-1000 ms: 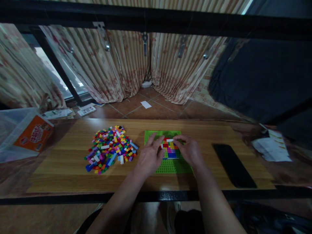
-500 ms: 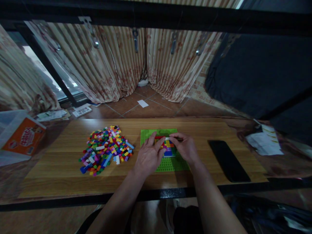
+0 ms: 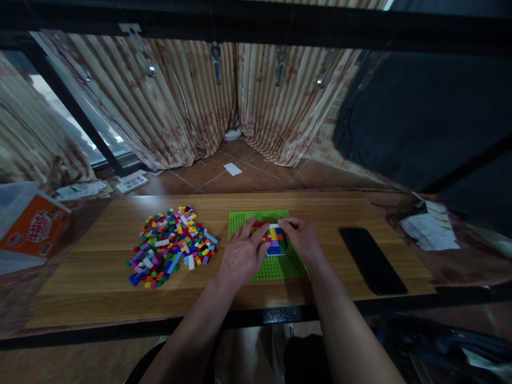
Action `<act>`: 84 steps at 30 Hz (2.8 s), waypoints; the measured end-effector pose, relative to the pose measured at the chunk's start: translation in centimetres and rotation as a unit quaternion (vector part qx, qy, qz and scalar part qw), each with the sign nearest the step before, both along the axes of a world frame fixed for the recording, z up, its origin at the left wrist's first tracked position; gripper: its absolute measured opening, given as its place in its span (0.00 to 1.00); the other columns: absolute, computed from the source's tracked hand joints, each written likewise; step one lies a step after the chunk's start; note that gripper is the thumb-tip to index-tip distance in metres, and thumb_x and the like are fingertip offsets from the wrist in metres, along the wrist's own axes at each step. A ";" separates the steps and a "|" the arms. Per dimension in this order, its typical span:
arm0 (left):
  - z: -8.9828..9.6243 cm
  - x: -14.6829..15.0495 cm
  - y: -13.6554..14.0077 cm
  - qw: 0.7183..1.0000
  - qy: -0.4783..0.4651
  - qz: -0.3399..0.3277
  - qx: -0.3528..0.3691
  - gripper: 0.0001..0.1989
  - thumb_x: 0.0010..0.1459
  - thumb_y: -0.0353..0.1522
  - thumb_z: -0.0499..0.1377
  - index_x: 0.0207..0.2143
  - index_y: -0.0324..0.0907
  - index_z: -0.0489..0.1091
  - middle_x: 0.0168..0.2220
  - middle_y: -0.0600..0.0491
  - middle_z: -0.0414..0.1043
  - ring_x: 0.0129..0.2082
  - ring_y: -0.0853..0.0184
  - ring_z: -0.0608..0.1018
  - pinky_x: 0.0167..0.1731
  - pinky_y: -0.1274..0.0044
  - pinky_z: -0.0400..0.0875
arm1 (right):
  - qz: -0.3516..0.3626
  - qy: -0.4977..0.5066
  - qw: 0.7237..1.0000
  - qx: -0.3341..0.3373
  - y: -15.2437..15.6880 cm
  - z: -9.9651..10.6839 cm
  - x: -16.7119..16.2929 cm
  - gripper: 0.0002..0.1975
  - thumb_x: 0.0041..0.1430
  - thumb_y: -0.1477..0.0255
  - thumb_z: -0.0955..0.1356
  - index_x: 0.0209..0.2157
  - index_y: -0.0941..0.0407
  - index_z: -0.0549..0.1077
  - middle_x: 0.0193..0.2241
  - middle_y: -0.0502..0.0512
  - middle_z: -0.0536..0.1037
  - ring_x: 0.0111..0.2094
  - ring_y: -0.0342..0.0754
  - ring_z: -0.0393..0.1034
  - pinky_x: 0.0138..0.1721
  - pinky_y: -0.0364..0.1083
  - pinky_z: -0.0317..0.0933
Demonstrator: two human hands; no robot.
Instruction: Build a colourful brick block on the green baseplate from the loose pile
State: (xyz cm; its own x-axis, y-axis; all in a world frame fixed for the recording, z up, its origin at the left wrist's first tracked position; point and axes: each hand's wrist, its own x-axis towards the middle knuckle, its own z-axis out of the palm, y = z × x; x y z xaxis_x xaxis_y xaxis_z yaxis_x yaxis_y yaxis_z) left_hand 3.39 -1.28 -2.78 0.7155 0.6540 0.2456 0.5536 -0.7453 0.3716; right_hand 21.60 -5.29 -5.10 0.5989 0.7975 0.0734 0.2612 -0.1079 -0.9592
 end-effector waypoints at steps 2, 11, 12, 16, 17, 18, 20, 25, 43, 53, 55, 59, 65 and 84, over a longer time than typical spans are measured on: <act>0.0 0.0 0.0 1.000 0.004 0.002 0.003 0.22 0.66 0.39 0.50 0.60 0.47 0.63 0.63 0.45 0.59 0.59 0.55 0.69 0.57 0.62 0.67 | -0.012 0.012 1.000 -0.002 0.1 -0.1 0.0 0.15 0.49 0.59 0.71 0.29 0.56 0.81 0.27 0.54 0.82 0.30 0.49 0.74 0.35 0.47 0.65; 0.7 0.5 -0.6 0.999 0.023 0.037 -0.021 0.21 0.65 0.38 0.50 0.60 0.49 0.64 0.64 0.46 0.59 0.56 0.55 0.71 0.54 0.60 0.68 | -0.048 0.024 0.998 -0.015 0.3 0.2 -0.6 0.14 0.44 0.59 0.71 0.26 0.56 0.80 0.26 0.55 0.82 0.29 0.49 0.74 0.35 0.48 0.65; 0.7 0.6 -0.6 0.999 0.019 0.039 -0.023 0.21 0.65 0.38 0.50 0.60 0.49 0.64 0.64 0.45 0.59 0.56 0.55 0.71 0.54 0.60 0.68 | -0.050 0.021 0.998 -0.016 0.3 0.4 -0.6 0.14 0.44 0.59 0.71 0.26 0.57 0.80 0.26 0.56 0.82 0.29 0.50 0.74 0.35 0.48 0.65; 0.3 0.5 -0.7 0.999 -0.006 0.039 -0.032 0.21 0.65 0.38 0.50 0.60 0.49 0.64 0.64 0.45 0.58 0.55 0.55 0.72 0.53 0.60 0.69 | -0.047 0.013 0.999 -0.020 0.2 0.7 -0.8 0.16 0.43 0.58 0.71 0.26 0.57 0.80 0.26 0.56 0.82 0.29 0.51 0.74 0.34 0.48 0.66; 0.1 0.4 -0.7 0.999 -0.014 0.037 -0.033 0.21 0.65 0.39 0.50 0.59 0.49 0.64 0.64 0.45 0.58 0.56 0.55 0.72 0.54 0.59 0.69 | -0.047 0.010 0.999 -0.021 0.1 0.7 -0.8 0.16 0.43 0.58 0.71 0.26 0.57 0.80 0.26 0.56 0.82 0.30 0.51 0.75 0.35 0.48 0.66; 0.0 0.3 -0.7 0.999 -0.023 0.034 -0.034 0.21 0.65 0.39 0.50 0.59 0.49 0.64 0.64 0.45 0.58 0.56 0.55 0.71 0.54 0.59 0.69 | -0.048 0.006 0.999 -0.025 0.0 0.7 -0.7 0.16 0.43 0.58 0.71 0.27 0.57 0.80 0.27 0.56 0.82 0.30 0.51 0.75 0.35 0.49 0.66; -0.2 0.1 -0.8 0.998 -0.042 0.027 -0.035 0.21 0.65 0.39 0.51 0.59 0.49 0.64 0.64 0.44 0.59 0.58 0.56 0.70 0.56 0.60 0.68 | -0.048 -0.005 0.998 -0.036 -0.1 0.7 -0.5 0.17 0.43 0.57 0.71 0.27 0.57 0.80 0.27 0.56 0.82 0.30 0.52 0.75 0.35 0.49 0.66; 0.2 -0.5 -1.1 0.992 -0.120 0.013 -0.046 0.22 0.64 0.36 0.52 0.60 0.46 0.62 0.60 0.46 0.64 0.62 0.59 0.66 0.58 0.64 0.67 | -0.108 -0.085 0.989 -0.055 -0.5 1.6 -0.5 0.19 0.49 0.57 0.69 0.31 0.59 0.80 0.27 0.59 0.81 0.29 0.53 0.74 0.33 0.50 0.65; 3.0 -9.4 5.9 0.760 -0.521 0.293 -0.257 0.13 0.53 0.32 0.59 0.41 0.37 0.76 0.35 0.50 0.78 0.32 0.68 0.78 0.34 0.77 0.72 | 0.282 -0.264 0.922 -0.004 1.3 1.8 -14.3 0.09 0.59 0.74 0.65 0.39 0.53 0.76 0.36 0.54 0.76 0.37 0.48 0.72 0.41 0.47 0.65; 3.0 -11.2 6.0 0.791 -0.465 0.307 -0.253 0.14 0.52 0.33 0.60 0.41 0.37 0.77 0.27 0.54 0.75 0.27 0.70 0.74 0.29 0.79 0.68 | 0.318 -0.254 0.913 -0.019 1.9 1.4 -15.3 0.07 0.56 0.75 0.68 0.35 0.52 0.78 0.36 0.53 0.74 0.36 0.47 0.71 0.40 0.47 0.64; 3.1 -11.3 6.0 0.793 -0.462 0.306 -0.255 0.14 0.52 0.33 0.60 0.40 0.37 0.77 0.28 0.54 0.75 0.27 0.70 0.74 0.29 0.79 0.68 | 0.320 -0.269 0.908 -0.017 2.0 1.3 -15.4 0.07 0.56 0.77 0.68 0.34 0.52 0.78 0.36 0.52 0.74 0.37 0.47 0.71 0.41 0.47 0.64; 2.9 -11.2 6.1 0.803 -0.444 0.301 -0.259 0.15 0.51 0.34 0.60 0.41 0.38 0.77 0.28 0.54 0.75 0.26 0.70 0.73 0.27 0.79 0.67 | 0.325 -0.304 0.895 -0.011 2.3 1.1 -15.5 0.06 0.57 0.77 0.68 0.34 0.53 0.77 0.36 0.53 0.73 0.38 0.48 0.70 0.42 0.47 0.64; 2.6 -10.6 5.9 0.831 -0.416 0.280 -0.240 0.16 0.52 0.35 0.60 0.41 0.37 0.77 0.28 0.53 0.76 0.28 0.68 0.75 0.31 0.77 0.69 | 0.303 -0.382 0.873 0.004 2.9 0.5 -16.7 0.07 0.61 0.75 0.65 0.32 0.54 0.76 0.35 0.55 0.74 0.40 0.50 0.70 0.43 0.48 0.66; 2.3 -10.3 6.1 0.844 -0.398 0.283 -0.220 0.17 0.53 0.36 0.60 0.43 0.37 0.77 0.32 0.51 0.78 0.30 0.67 0.77 0.33 0.77 0.71 | 0.318 -0.348 0.882 0.021 2.4 1.0 -16.8 0.05 0.60 0.77 0.66 0.34 0.54 0.74 0.38 0.56 0.75 0.40 0.49 0.71 0.42 0.47 0.66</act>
